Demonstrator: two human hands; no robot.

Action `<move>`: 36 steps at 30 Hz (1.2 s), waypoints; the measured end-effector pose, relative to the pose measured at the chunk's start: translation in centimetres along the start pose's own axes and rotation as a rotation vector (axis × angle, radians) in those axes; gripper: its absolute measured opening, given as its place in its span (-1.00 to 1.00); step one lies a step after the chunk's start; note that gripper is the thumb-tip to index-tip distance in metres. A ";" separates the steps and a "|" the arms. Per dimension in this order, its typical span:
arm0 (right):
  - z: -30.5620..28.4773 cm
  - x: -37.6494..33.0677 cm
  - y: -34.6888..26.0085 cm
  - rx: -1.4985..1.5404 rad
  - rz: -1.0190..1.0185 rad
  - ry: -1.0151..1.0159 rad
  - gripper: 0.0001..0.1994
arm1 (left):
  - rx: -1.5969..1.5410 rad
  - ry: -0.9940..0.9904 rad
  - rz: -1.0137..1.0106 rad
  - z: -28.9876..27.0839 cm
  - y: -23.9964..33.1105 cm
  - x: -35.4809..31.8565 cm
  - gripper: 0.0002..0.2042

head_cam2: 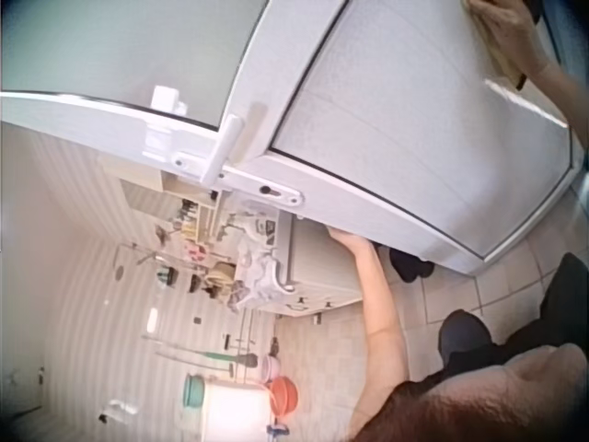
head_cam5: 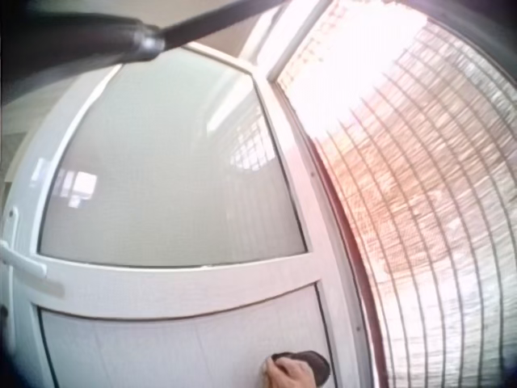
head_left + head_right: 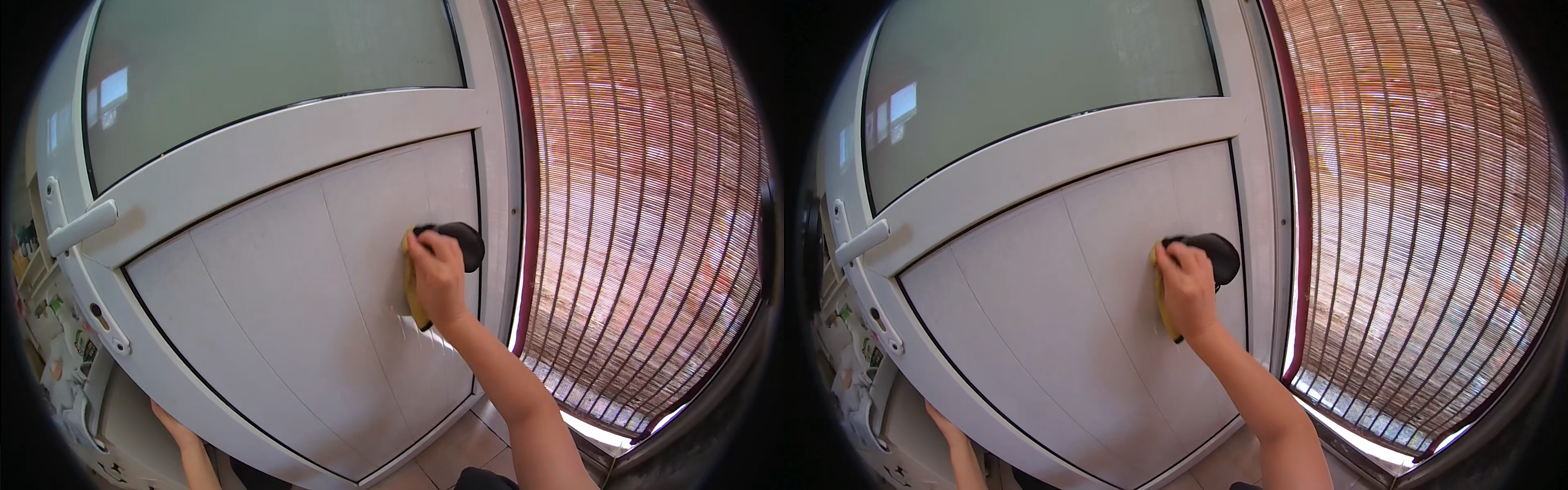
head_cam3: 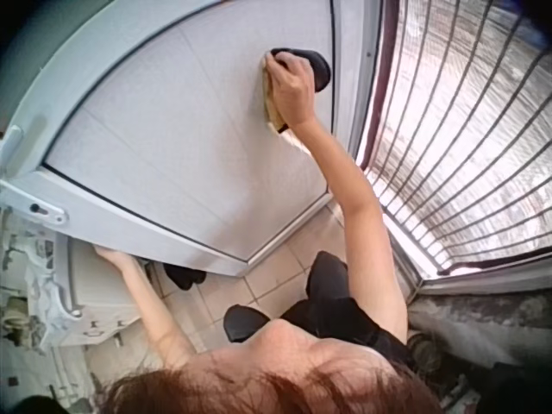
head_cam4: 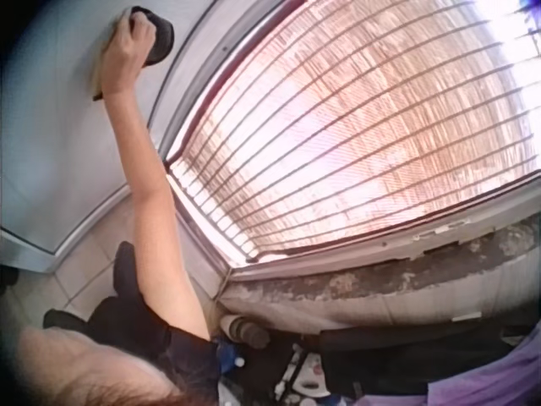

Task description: The person cleans a white door with a glass panel in a bathroom. They wipe the door surface with a yellow sponge, then switch to a steel wool pad to scrub the door frame and handle area. The person also uses a spray bottle to apply cleaning solution to the door before scrubbing with the steel wool.

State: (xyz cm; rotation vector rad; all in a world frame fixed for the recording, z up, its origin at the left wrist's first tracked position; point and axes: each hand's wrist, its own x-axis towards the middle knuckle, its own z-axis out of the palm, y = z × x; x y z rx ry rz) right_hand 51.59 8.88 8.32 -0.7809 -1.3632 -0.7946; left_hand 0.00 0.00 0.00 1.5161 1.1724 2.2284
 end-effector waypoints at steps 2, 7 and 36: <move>-0.7 -4.2 -0.2 0.004 -0.085 -0.046 -0.68 | 0.015 0.033 0.017 0.4 -0.5 -0.6 -0.52; -1.7 -4.8 -0.7 -0.012 -0.050 -0.119 -0.72 | -0.008 -0.029 0.044 0.1 -0.8 0.8 -0.58; -1.4 -3.9 -4.1 0.082 -0.141 -0.184 -0.74 | 0.120 -0.020 0.164 2.7 2.7 -0.2 -0.50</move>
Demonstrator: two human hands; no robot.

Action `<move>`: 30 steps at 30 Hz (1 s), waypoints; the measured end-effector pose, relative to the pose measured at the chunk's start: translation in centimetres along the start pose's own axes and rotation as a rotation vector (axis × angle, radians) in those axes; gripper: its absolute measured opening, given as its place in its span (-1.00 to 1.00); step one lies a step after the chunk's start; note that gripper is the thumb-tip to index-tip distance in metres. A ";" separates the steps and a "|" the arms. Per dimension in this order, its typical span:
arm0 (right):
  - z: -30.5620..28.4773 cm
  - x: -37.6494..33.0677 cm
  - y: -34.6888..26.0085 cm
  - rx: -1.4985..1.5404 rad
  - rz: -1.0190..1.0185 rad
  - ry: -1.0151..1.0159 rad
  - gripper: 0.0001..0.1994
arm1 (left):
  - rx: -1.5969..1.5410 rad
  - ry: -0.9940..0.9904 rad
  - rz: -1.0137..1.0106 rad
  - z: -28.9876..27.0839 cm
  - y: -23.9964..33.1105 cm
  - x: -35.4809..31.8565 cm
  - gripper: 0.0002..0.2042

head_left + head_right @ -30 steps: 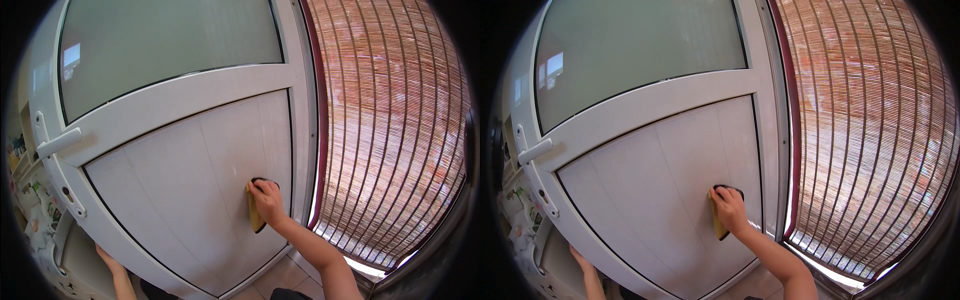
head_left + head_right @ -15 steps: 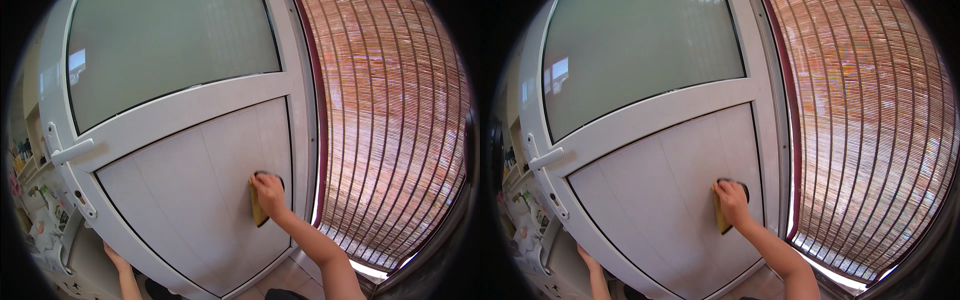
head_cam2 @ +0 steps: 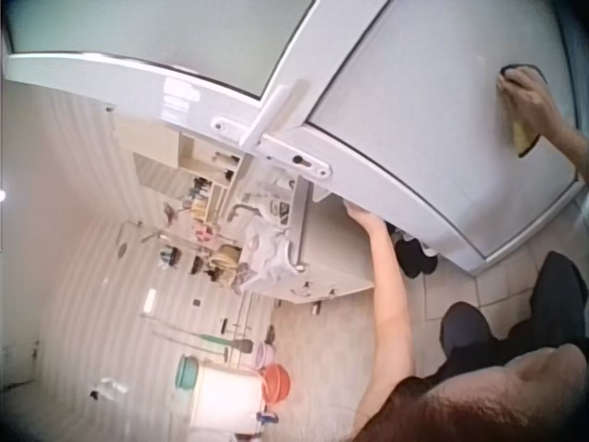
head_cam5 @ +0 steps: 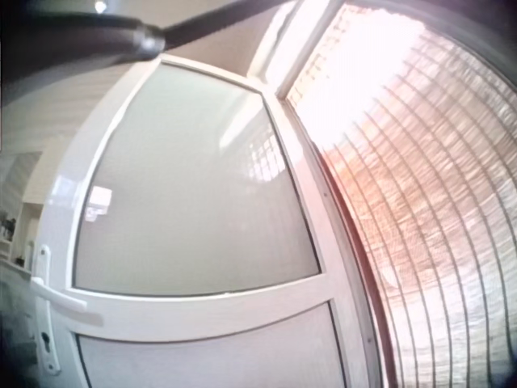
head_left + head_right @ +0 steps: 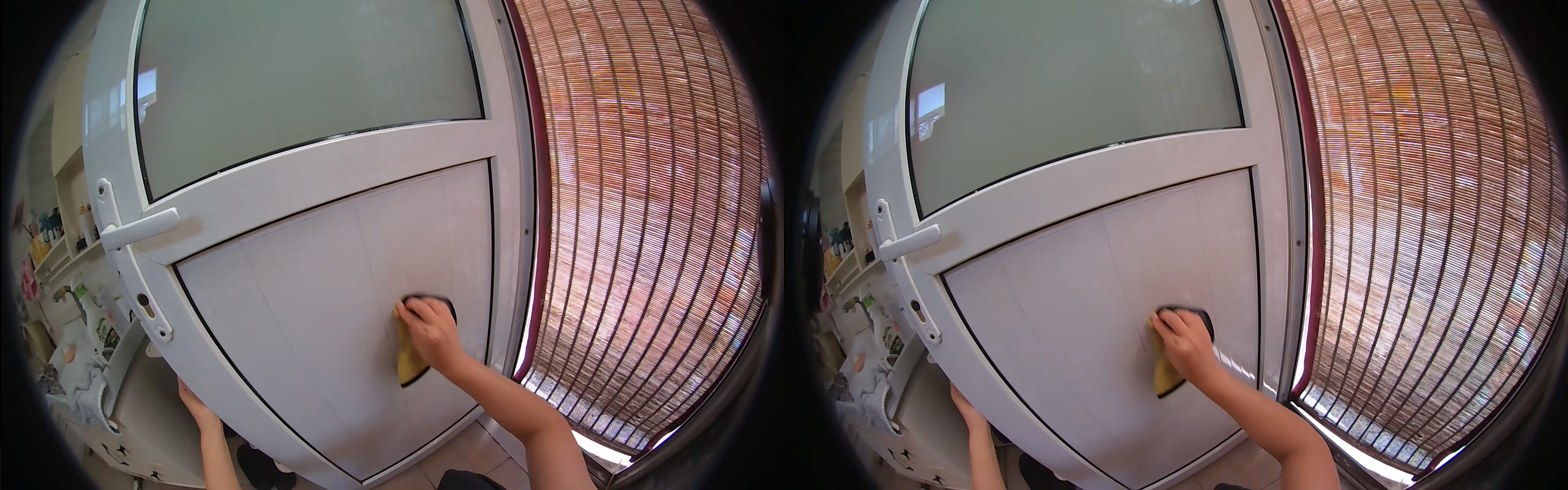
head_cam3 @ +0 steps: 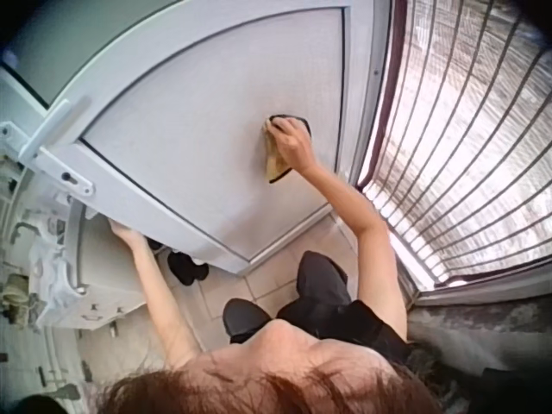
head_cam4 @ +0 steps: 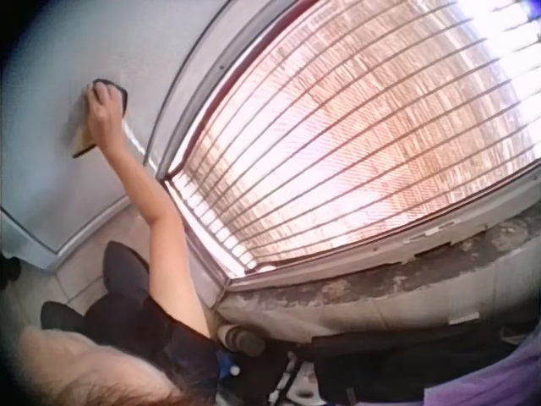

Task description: The person cleans a white door with a glass panel in a bathroom. They wipe the door surface with a yellow sponge, then switch to a steel wool pad to scrub the door frame and handle area. The person also uses a spray bottle to apply cleaning solution to the door before scrubbing with the steel wool.

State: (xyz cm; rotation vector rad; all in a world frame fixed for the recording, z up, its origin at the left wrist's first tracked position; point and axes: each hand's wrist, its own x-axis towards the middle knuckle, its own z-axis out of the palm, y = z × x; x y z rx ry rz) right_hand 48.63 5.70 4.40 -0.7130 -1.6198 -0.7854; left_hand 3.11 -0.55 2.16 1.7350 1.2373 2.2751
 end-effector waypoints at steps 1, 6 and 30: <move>0.2 2.4 -0.1 0.009 -0.034 0.015 -0.73 | -0.008 0.000 -0.006 0.0 0.1 0.0 -0.50; 1.0 7.7 -1.7 0.000 -0.061 0.142 -0.72 | -0.043 0.022 0.009 -0.4 -0.3 -0.3 -0.49; 1.1 5.2 -2.8 -0.005 -0.034 0.090 -0.75 | -0.052 0.033 -0.060 -0.1 0.4 0.1 -0.51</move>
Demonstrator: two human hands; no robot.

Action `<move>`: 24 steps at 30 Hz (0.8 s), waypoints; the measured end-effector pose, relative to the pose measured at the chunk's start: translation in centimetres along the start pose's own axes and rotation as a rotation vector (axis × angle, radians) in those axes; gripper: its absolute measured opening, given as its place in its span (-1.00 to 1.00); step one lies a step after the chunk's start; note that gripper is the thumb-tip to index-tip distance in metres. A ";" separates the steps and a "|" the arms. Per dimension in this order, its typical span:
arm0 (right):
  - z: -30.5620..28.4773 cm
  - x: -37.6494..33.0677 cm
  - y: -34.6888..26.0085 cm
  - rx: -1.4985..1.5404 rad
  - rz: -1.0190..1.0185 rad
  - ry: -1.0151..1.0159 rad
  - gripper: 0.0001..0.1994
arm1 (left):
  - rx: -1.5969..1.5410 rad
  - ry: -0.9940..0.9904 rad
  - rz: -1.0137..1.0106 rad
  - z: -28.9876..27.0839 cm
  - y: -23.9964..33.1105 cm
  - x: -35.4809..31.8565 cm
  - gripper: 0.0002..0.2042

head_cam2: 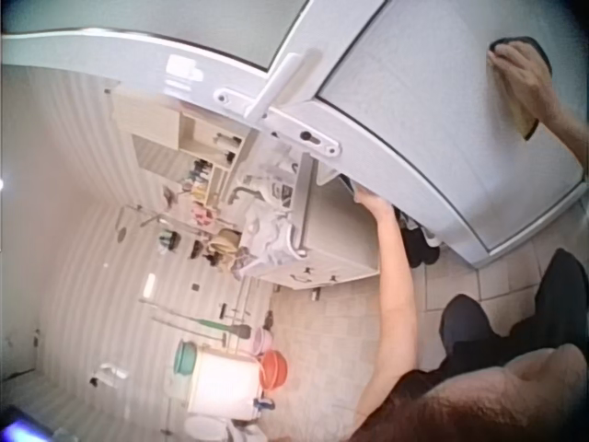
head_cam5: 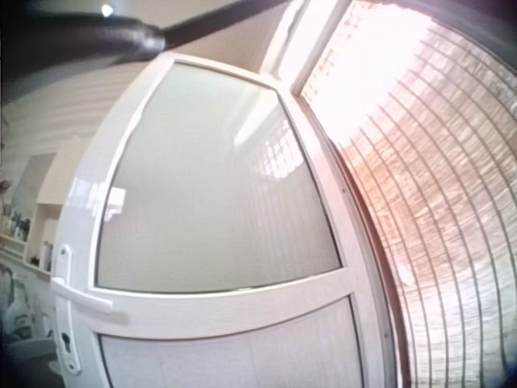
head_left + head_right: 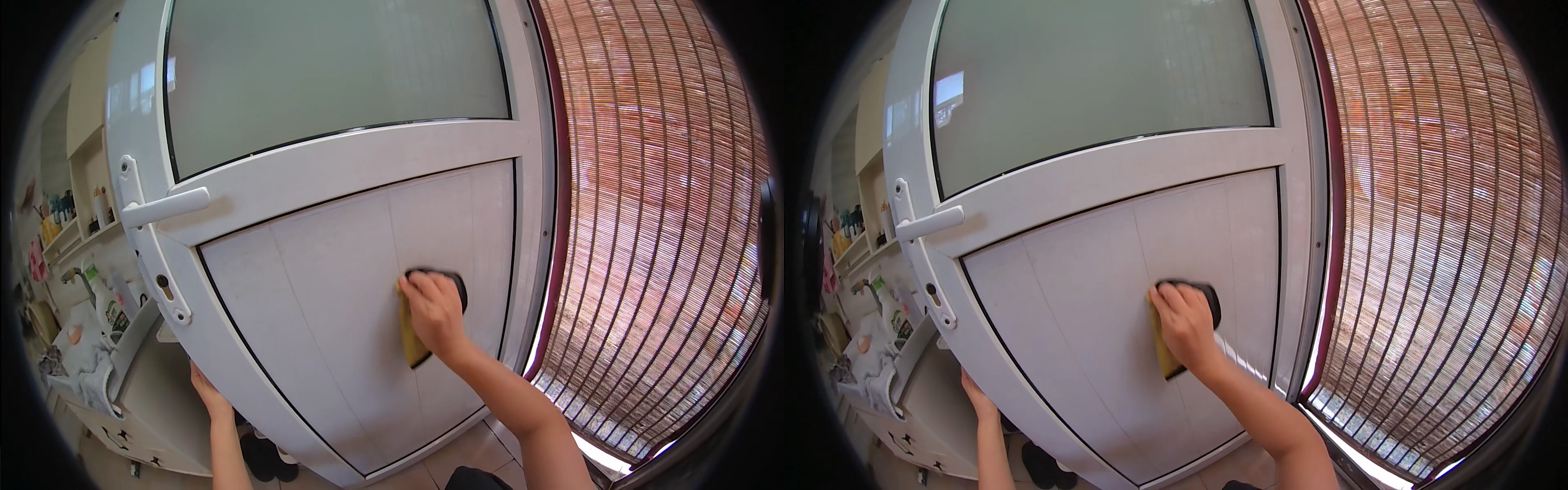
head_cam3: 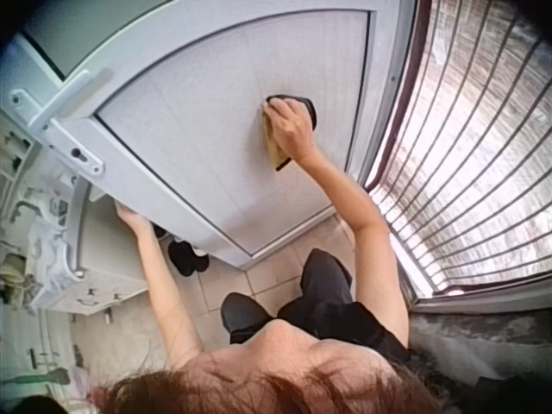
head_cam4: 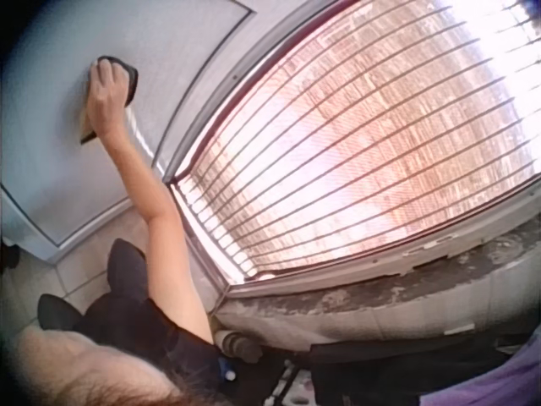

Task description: The person cleans a white door with a glass panel in a bathroom. They wipe the door surface with a yellow sponge, then switch to a steel wool pad to scrub the door frame and handle area. The person also uses a spray bottle to apply cleaning solution to the door before scrubbing with the steel wool.

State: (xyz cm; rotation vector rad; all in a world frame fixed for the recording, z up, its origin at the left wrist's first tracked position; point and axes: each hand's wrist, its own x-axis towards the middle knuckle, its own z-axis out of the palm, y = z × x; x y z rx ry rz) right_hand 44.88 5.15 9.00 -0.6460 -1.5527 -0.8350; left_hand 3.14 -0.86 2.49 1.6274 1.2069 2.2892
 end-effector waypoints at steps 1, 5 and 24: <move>0.3 1.5 0.2 -0.025 0.010 0.028 -0.76 | -0.005 0.009 -0.008 -0.1 -0.3 0.1 -0.51; 0.5 0.8 -0.1 -0.041 0.003 0.026 -0.78 | -0.004 0.030 -0.019 -0.1 -1.1 0.1 -0.52; 0.3 -2.6 -3.1 0.112 -0.059 -0.063 -0.73 | -0.047 0.061 -0.014 0.9 -1.3 -0.4 -0.50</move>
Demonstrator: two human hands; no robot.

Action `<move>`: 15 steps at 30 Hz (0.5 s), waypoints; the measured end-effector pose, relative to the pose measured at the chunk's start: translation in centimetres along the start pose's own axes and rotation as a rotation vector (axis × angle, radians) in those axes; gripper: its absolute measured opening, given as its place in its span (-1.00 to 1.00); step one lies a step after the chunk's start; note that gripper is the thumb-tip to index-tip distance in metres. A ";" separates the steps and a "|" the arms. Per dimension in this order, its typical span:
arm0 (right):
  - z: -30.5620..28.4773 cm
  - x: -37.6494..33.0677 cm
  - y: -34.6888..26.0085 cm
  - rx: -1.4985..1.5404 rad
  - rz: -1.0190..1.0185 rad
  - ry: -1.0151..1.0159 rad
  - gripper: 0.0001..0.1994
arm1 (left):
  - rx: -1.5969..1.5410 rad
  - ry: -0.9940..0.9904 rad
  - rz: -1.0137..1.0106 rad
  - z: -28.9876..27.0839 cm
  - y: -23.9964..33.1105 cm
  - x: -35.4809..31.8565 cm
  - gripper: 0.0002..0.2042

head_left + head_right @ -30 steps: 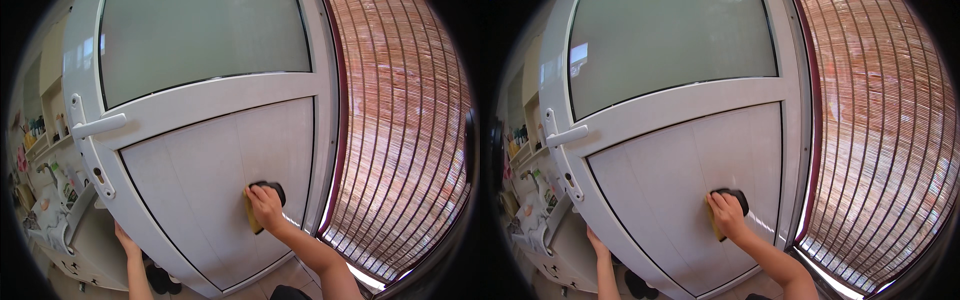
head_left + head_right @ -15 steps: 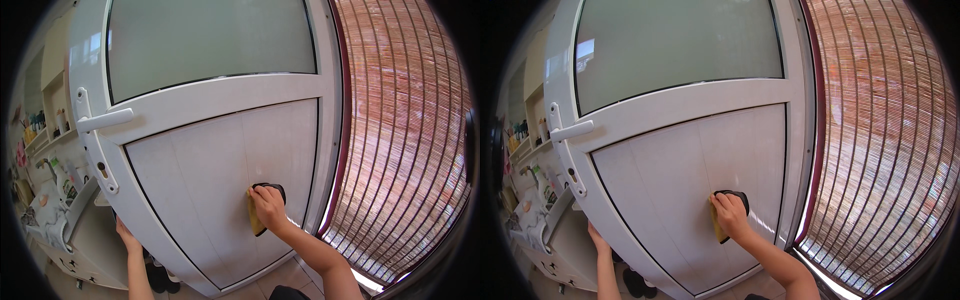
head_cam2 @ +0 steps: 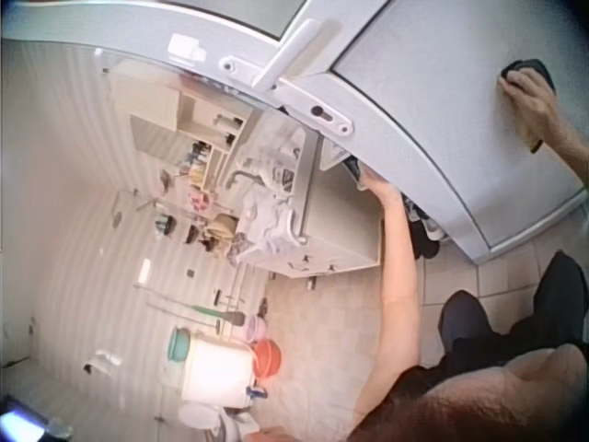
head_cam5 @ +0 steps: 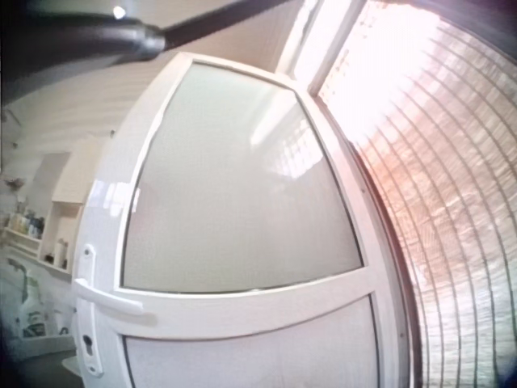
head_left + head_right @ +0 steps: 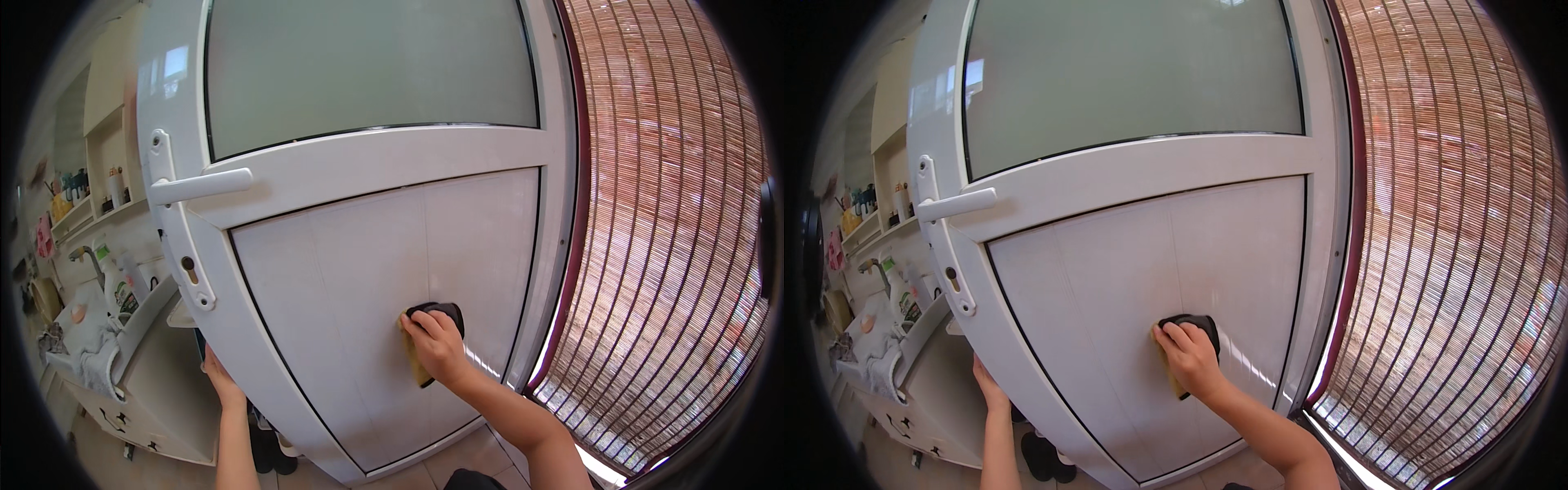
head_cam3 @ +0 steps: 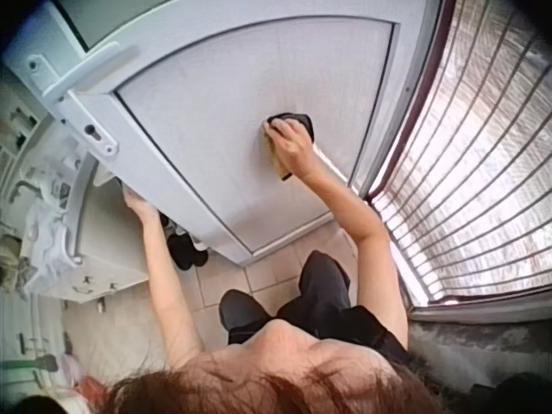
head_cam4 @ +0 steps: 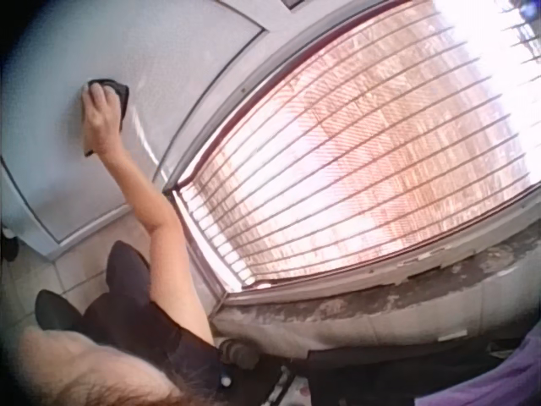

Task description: The person cleans a white door with a glass panel in a bathroom. They wipe the door surface with a yellow sponge, then switch to a steel wool pad to scrub the door frame and handle area. The person also uses a spray bottle to apply cleaning solution to the door before scrubbing with the steel wool.

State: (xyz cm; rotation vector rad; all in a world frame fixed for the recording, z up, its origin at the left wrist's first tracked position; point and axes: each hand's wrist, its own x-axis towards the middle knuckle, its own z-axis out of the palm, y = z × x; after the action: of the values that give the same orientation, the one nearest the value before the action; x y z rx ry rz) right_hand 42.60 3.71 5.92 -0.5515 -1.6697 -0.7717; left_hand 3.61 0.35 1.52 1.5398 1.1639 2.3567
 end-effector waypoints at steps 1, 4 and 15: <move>0.2 0.1 0.0 -0.001 -0.012 0.017 -0.72 | -0.001 -0.017 0.011 0.1 0.2 0.1 -0.51; 0.8 4.4 0.9 0.004 -0.030 0.072 -0.67 | 0.014 -0.054 0.037 0.0 1.0 0.3 -0.53; -0.1 0.7 -0.7 -0.034 -0.064 -0.058 -0.70 | 0.004 -0.047 0.008 0.3 0.8 0.3 -0.58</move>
State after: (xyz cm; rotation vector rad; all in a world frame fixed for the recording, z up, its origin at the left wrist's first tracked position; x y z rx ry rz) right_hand 42.03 3.15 6.46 -0.5514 -1.7375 -0.8384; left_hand 3.98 0.06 2.32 1.5957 1.1554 2.3111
